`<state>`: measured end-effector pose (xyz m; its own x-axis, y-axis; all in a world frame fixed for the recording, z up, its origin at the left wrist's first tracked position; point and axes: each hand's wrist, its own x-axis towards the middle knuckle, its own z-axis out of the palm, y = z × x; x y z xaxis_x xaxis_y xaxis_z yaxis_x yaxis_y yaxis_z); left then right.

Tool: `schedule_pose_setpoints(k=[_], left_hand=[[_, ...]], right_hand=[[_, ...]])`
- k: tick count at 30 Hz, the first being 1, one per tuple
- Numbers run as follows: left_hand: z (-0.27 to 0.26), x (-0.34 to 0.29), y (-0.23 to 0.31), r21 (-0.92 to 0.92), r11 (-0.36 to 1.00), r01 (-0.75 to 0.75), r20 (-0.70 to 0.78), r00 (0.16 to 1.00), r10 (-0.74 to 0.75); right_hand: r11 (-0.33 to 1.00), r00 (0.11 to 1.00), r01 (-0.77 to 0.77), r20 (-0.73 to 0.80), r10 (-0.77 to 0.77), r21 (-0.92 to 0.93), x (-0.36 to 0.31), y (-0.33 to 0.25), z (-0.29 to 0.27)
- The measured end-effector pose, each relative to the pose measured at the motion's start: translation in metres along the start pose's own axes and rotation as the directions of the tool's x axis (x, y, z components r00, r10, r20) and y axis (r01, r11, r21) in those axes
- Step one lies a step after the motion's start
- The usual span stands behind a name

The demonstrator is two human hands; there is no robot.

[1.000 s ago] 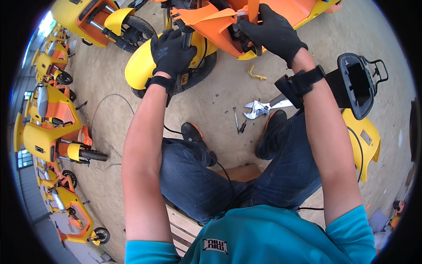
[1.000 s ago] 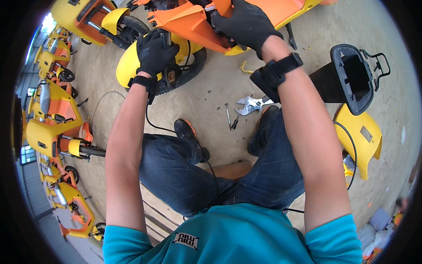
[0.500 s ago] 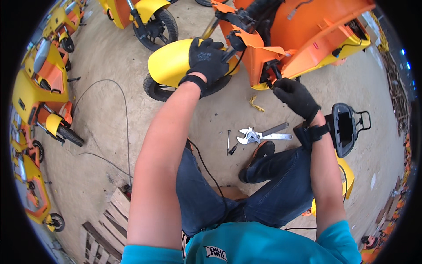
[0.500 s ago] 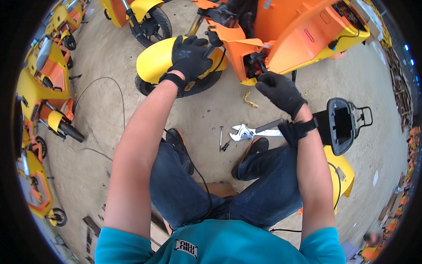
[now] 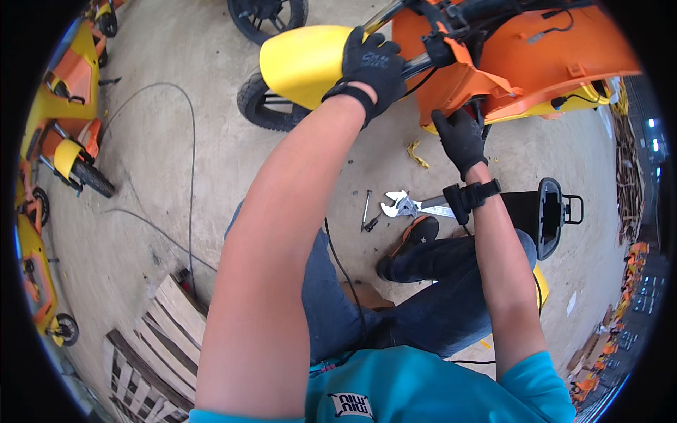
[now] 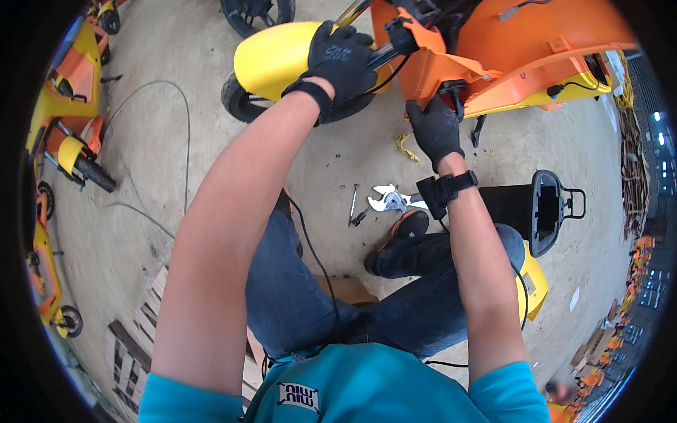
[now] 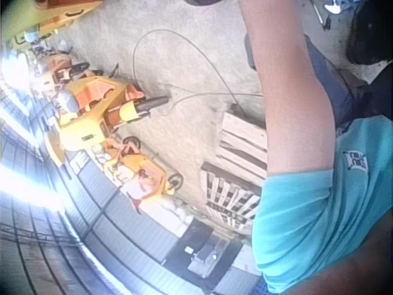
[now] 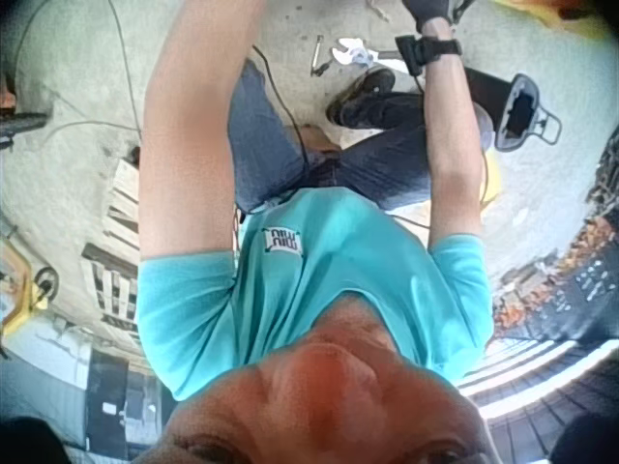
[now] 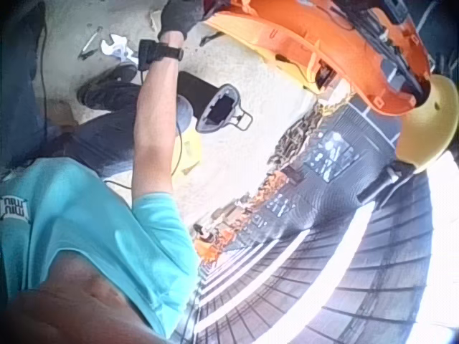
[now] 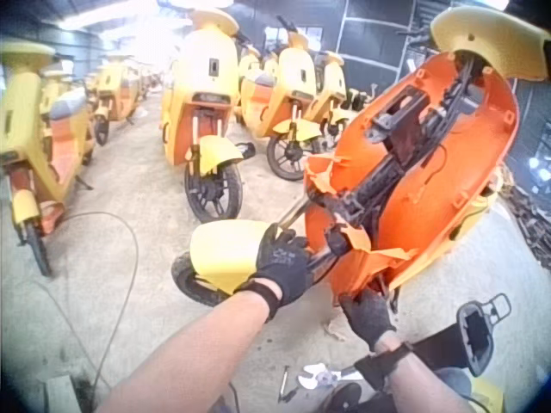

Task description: The person works on the front assembly of an orange electric scooter by hand and with tools. They manipulate the plastic body panels, use a screwdriver to secure fasteners on the front fender, and handle internal components near the handlebars.

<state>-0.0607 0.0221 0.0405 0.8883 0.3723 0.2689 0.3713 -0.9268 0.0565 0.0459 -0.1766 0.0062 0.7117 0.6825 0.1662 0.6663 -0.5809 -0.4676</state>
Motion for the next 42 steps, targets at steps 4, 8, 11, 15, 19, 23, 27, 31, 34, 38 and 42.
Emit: schedule_pose_setpoints(k=[4,8,11,15,19,23,27,31,34,38,42], left_hand=[[0.004,0.001,0.005,0.039,0.999,0.017,-0.034,0.999,-0.016],[-0.009,-0.001,-0.004,-0.052,0.993,-0.102,-0.113,0.989,0.095],[-0.010,0.002,-0.005,-0.050,0.997,-0.056,0.017,0.998,0.056],[-0.009,0.002,-0.002,-0.072,0.995,-0.065,0.004,0.998,0.066],[-0.011,-0.003,-0.001,-0.068,0.986,-0.151,-0.190,0.972,0.136],[-0.001,0.008,0.004,0.085,0.973,-0.215,-0.089,0.971,0.223],[0.000,0.007,-0.008,0.105,0.965,-0.239,-0.090,0.964,0.249],[-0.003,0.013,0.000,0.077,0.979,-0.187,0.037,0.982,0.184],[-0.006,0.012,0.005,0.045,0.981,-0.188,0.039,0.982,0.186],[-0.002,0.012,0.004,-0.089,0.965,-0.245,-0.155,0.961,0.229],[-0.001,0.014,0.001,-0.105,0.953,-0.283,-0.171,0.950,0.263]], right_hand=[[0.987,0.997,0.063,-0.040,-0.070,-0.150,0.000,0.024,0.022],[0.975,0.993,0.111,-0.021,-0.117,-0.194,0.001,0.031,0.021],[0.971,0.991,0.114,-0.050,-0.127,-0.212,0.002,0.033,0.032],[0.984,0.992,0.108,-0.051,-0.117,-0.142,-0.003,0.027,0.030],[0.998,0.965,0.009,-0.261,-0.023,-0.057,-0.009,0.030,0.058],[0.966,0.904,-0.176,-0.356,0.235,0.190,-0.022,0.006,0.078],[0.935,0.904,-0.144,-0.340,0.257,0.324,-0.025,-0.011,0.072],[0.954,0.898,-0.180,-0.355,0.259,0.239,-0.025,0.007,0.072],[0.964,0.916,-0.235,-0.305,0.261,0.121,-0.029,0.013,0.072],[0.961,0.935,-0.272,-0.226,0.275,0.042,-0.031,0.024,0.074],[0.977,0.955,-0.207,-0.205,0.212,0.049,-0.033,0.030,0.071]])
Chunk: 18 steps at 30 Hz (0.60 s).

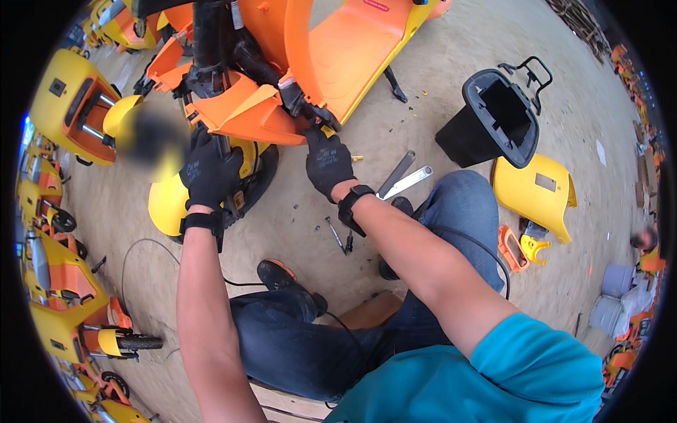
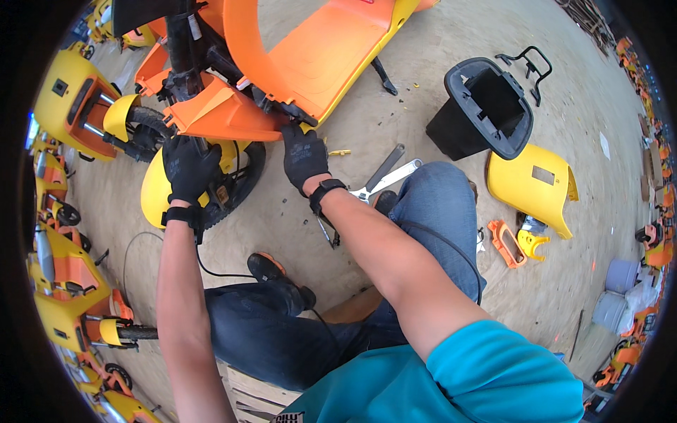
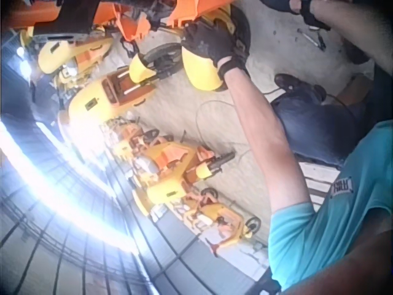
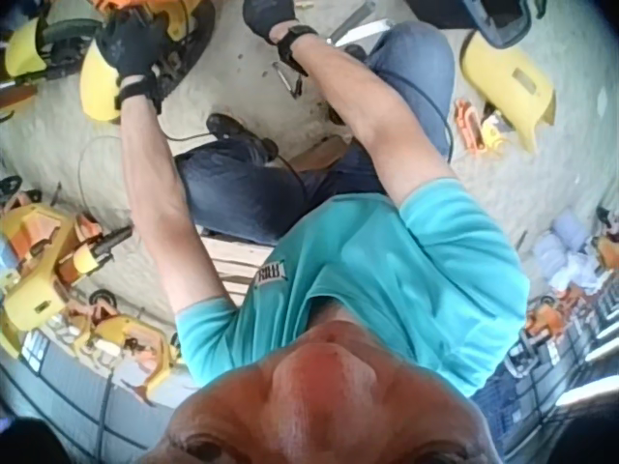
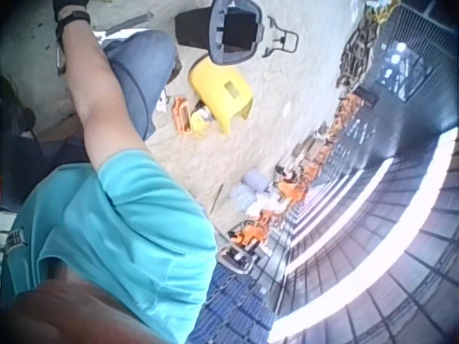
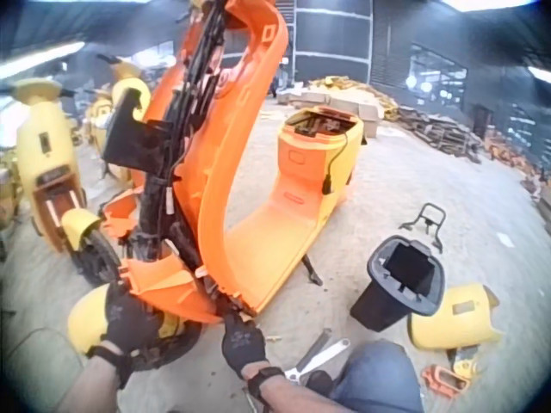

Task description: The person works on the front assembly of an orange electric scooter by hand and with tools. They manipulate the plastic body panels, use a screwdriver to secure fasteners on the front fender, and handle internal components near the handlebars.

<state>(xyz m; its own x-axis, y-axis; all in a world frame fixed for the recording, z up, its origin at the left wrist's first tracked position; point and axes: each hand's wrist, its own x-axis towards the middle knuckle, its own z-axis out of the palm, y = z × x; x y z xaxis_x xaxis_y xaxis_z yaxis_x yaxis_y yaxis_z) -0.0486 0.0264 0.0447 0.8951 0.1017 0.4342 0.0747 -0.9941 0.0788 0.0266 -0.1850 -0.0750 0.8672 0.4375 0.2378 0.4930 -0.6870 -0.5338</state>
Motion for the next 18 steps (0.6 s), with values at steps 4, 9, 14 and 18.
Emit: schedule_pose_setpoints(k=[4,9,14,18], left_hand=[[0.003,-0.005,-0.007,0.130,0.991,0.033,0.020,0.999,-0.036],[0.016,-0.007,-0.012,0.187,0.981,-0.050,-0.002,0.999,0.051],[-0.029,-0.010,0.002,0.189,0.967,0.173,0.260,0.941,-0.219],[-0.010,0.003,0.008,0.164,0.961,0.223,0.213,0.943,-0.256]], right_hand=[[0.991,0.993,-0.046,0.110,0.032,0.124,0.002,0.003,0.005],[0.986,0.979,0.017,0.197,-0.050,0.165,0.004,0.042,0.023],[0.973,0.942,0.216,0.278,-0.187,-0.077,0.021,0.052,0.026],[0.955,0.945,0.261,0.237,-0.223,-0.140,0.018,0.040,-0.002]])
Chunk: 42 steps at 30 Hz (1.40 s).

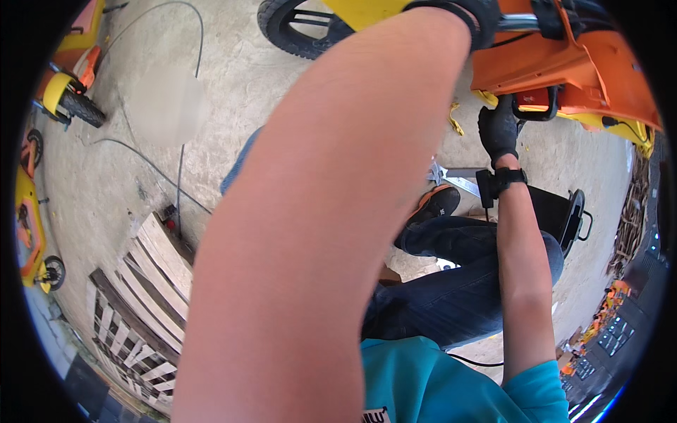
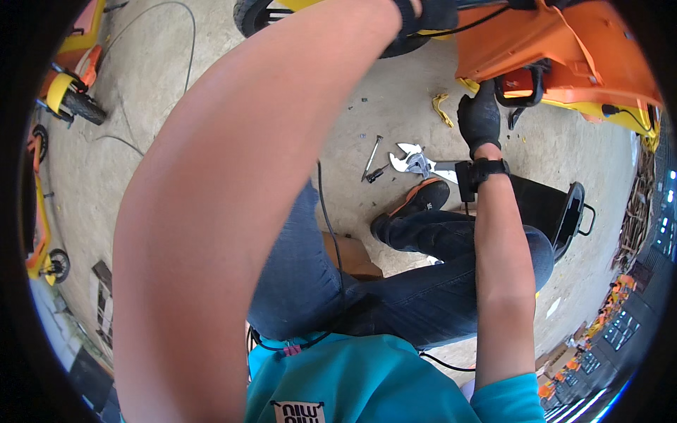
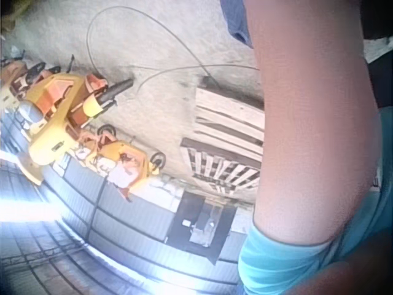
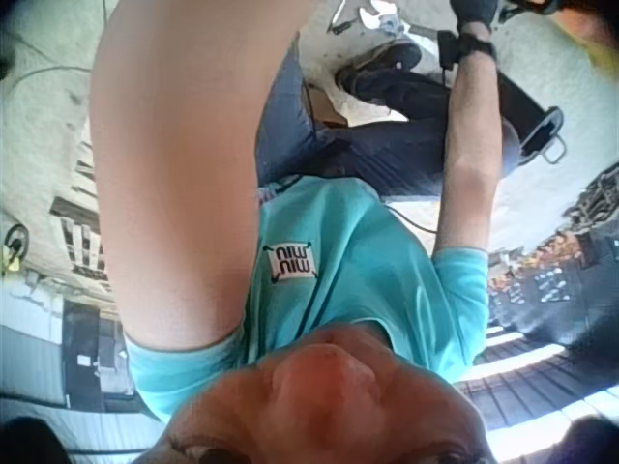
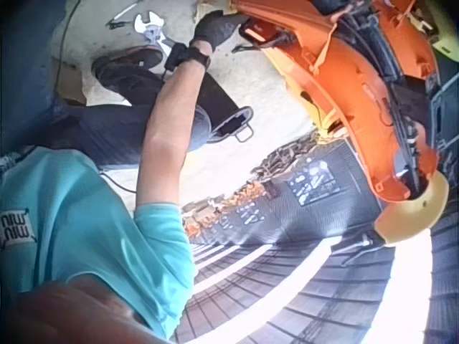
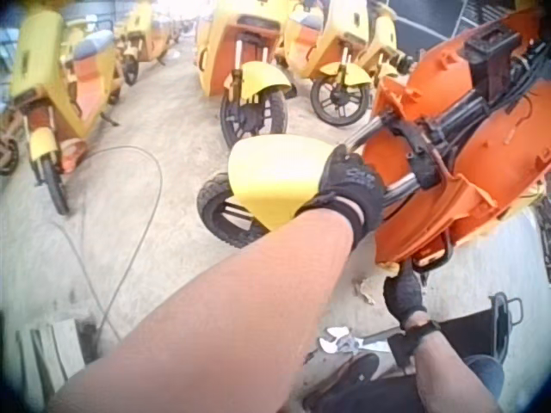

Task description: The person works on the front assembly of an orange electric scooter by hand and with tools. They manipulate the plastic body panels, use a screwdriver to secure fasteners on the front fender, and handle internal components near the handlebars.

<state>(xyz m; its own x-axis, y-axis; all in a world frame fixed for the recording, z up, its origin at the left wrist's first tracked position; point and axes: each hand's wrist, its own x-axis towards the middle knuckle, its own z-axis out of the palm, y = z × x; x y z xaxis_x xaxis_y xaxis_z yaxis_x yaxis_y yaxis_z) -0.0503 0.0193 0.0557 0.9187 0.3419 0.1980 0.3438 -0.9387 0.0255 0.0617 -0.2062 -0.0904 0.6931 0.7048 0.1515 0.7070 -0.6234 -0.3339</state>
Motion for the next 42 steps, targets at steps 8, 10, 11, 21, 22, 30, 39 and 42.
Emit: schedule_pose_setpoints(k=[8,10,11,21,22,30,39,42], left_hand=[[0.009,-0.006,-0.008,-0.006,1.000,0.021,-0.049,0.999,-0.021],[0.018,-0.010,-0.005,0.006,1.000,0.017,-0.050,0.999,-0.016],[0.015,-0.012,-0.009,0.005,1.000,0.018,-0.081,0.997,-0.018],[0.015,0.002,-0.011,-0.133,0.991,-0.012,-0.049,0.999,0.006],[0.009,0.001,-0.011,-0.135,0.991,-0.019,-0.028,0.999,0.015],[0.004,-0.002,-0.013,-0.104,0.994,-0.029,0.003,1.000,0.029],[0.003,-0.001,-0.013,-0.096,0.994,-0.045,0.051,0.997,0.050],[0.004,-0.002,-0.012,-0.104,0.994,-0.042,0.057,0.997,0.048]], right_hand=[[0.942,0.994,-0.111,0.035,0.105,0.317,0.020,-0.005,-0.001],[0.911,0.980,-0.198,0.059,0.190,0.361,0.014,-0.023,-0.005],[0.914,0.979,-0.197,0.027,0.200,0.354,0.020,-0.027,-0.012],[0.952,0.997,-0.080,0.025,0.076,0.297,0.009,-0.104,-0.122],[0.926,0.989,-0.147,0.025,0.147,0.349,0.009,-0.116,-0.134],[0.959,0.977,-0.144,-0.116,0.176,0.243,0.028,-0.125,-0.131],[0.969,0.960,-0.047,-0.259,0.111,0.242,0.034,-0.114,-0.117],[0.960,0.945,-0.017,-0.309,0.107,0.278,0.038,-0.112,-0.114]])
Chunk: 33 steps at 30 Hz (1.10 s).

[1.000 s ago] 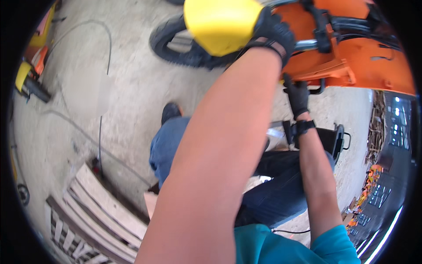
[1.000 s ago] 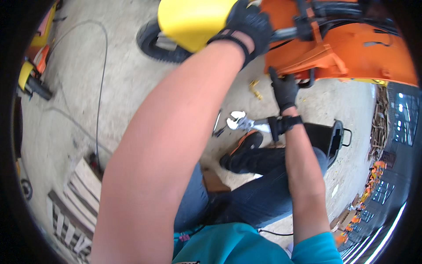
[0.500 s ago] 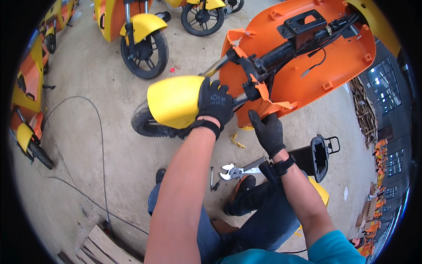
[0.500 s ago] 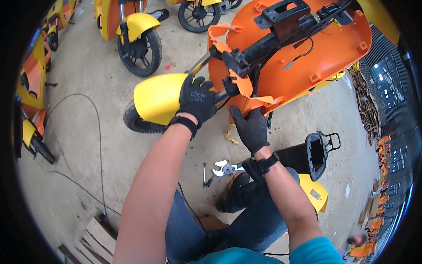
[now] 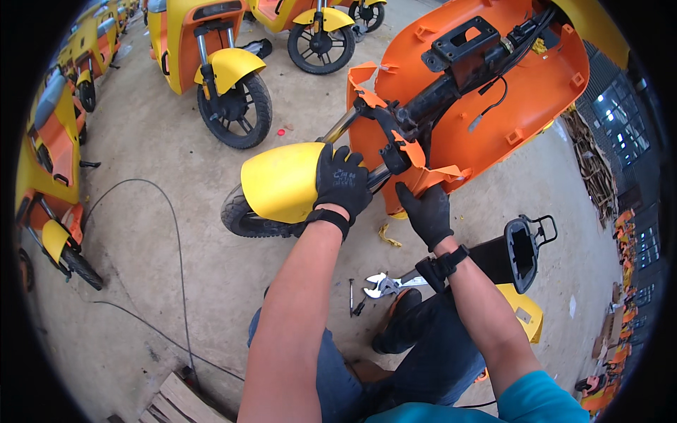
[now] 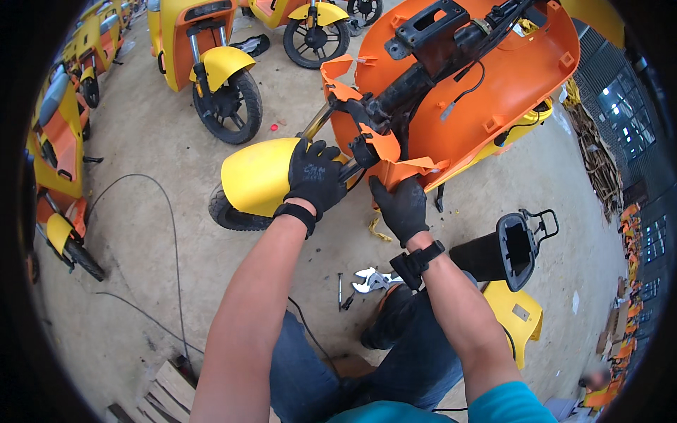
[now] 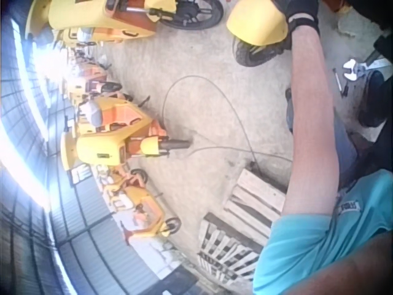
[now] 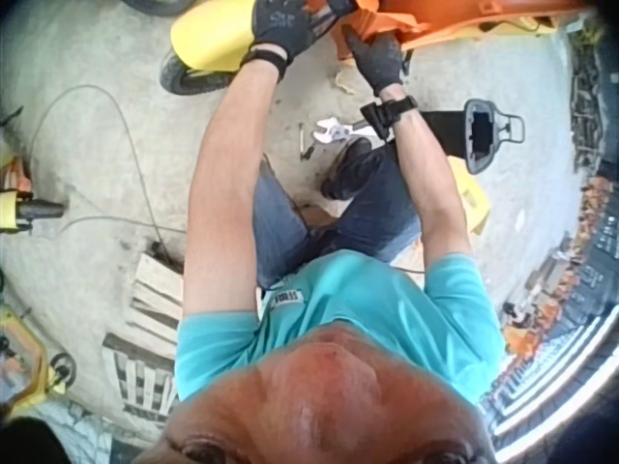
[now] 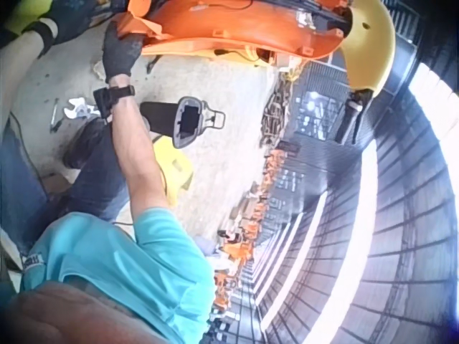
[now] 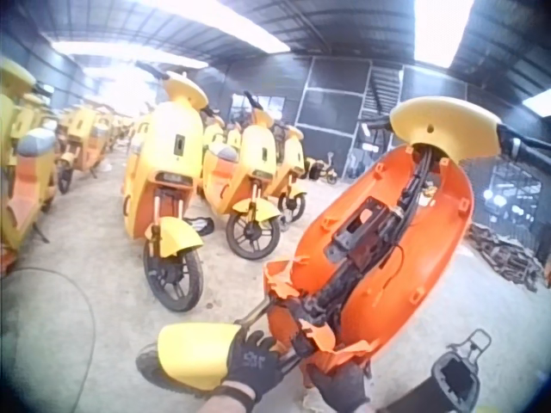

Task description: The person works on the front assembly of an orange electric scooter by hand and with tools. They manipulate the plastic body panels, use a screwdriver to secure fasteners on the front fender, and handle internal components near the handlebars.

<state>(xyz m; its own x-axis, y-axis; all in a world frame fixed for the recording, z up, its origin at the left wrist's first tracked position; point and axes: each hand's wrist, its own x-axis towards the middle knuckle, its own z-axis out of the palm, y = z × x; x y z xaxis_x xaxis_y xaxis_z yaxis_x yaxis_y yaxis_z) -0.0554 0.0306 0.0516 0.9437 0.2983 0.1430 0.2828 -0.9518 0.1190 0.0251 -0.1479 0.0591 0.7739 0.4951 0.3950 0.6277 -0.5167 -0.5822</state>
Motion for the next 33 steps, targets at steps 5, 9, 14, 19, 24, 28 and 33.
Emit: schedule_pose_setpoints(k=[5,9,14,19,24,28,33], left_hand=[[-0.001,0.000,0.000,-0.010,1.000,0.002,-0.005,1.000,-0.002],[0.002,0.001,0.003,-0.022,1.000,0.001,-0.028,1.000,-0.002],[0.009,0.005,0.001,-0.021,0.999,-0.039,-0.136,0.990,0.035],[0.021,-0.003,-0.014,-0.003,0.999,-0.033,-0.246,0.969,0.031],[0.012,-0.001,0.008,0.024,0.999,0.043,-0.201,0.979,-0.038],[-0.004,0.003,0.000,0.041,0.999,0.000,-0.006,1.000,0.000],[0.003,0.003,0.001,0.045,0.999,0.025,-0.067,0.997,-0.022]], right_hand=[[0.982,0.996,-0.088,0.000,0.089,0.170,-0.002,-0.024,-0.003],[0.978,0.991,-0.132,0.047,0.126,0.160,0.003,-0.022,-0.007],[0.977,0.993,-0.117,0.009,0.118,0.177,0.009,-0.004,0.000],[0.935,0.993,-0.120,0.048,0.110,0.334,0.007,0.005,0.017],[0.891,0.959,-0.279,0.141,0.244,0.359,-0.005,-0.006,0.006],[0.883,0.949,-0.314,0.122,0.290,0.349,-0.004,-0.013,0.019],[0.846,0.950,-0.313,0.119,0.290,0.432,-0.005,-0.012,0.021]])
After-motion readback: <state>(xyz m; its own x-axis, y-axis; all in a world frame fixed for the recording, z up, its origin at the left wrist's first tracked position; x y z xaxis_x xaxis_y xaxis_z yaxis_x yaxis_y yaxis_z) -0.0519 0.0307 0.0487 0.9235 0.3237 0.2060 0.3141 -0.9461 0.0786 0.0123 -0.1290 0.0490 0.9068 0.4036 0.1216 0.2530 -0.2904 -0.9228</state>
